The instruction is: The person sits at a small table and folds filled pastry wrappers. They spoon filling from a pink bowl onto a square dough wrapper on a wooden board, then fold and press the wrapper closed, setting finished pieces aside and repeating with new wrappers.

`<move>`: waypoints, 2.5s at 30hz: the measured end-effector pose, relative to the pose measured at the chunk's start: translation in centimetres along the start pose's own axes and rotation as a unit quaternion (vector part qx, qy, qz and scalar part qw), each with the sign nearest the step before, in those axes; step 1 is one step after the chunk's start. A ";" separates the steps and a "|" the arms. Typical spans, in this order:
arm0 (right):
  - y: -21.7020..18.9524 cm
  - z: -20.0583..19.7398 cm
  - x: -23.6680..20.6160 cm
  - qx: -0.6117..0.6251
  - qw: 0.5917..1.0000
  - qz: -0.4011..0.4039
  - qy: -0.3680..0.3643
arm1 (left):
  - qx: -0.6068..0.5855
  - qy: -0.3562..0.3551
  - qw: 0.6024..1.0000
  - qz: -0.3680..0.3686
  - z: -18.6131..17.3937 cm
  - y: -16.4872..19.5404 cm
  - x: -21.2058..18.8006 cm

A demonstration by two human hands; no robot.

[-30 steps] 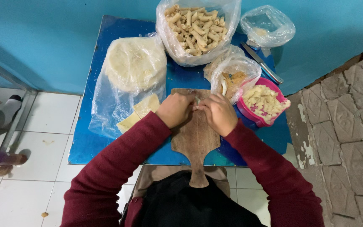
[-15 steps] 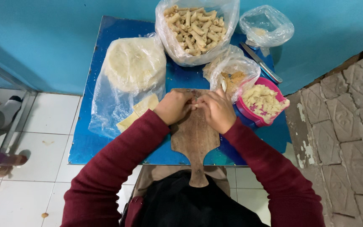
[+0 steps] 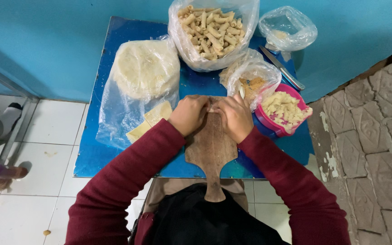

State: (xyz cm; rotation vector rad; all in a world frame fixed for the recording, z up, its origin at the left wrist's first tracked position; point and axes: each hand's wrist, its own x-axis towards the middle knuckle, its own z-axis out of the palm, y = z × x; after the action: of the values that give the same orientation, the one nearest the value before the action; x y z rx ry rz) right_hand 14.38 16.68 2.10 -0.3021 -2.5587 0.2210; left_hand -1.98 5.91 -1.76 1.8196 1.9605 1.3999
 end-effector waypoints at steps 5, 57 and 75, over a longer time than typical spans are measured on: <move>0.0 0.1 0.1 0.000 1.000 0.014 -0.006 | 0.017 -0.003 1.000 0.009 -0.1 0.3 -0.1; 1.8 -5.4 -1.9 0.002 0.981 0.022 0.193 | 0.069 0.098 0.991 0.064 -8.3 3.9 8.0; 10.2 -4.3 -4.1 -0.073 0.975 0.070 0.196 | 0.152 0.011 0.965 -0.214 -13.3 -0.1 -11.9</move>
State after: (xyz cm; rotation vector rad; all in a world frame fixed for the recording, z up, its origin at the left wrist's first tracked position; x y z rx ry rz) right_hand 21.80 25.87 1.43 -0.5270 -2.1666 0.0192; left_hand -7.30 -11.08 0.00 1.3493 2.4983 1.0335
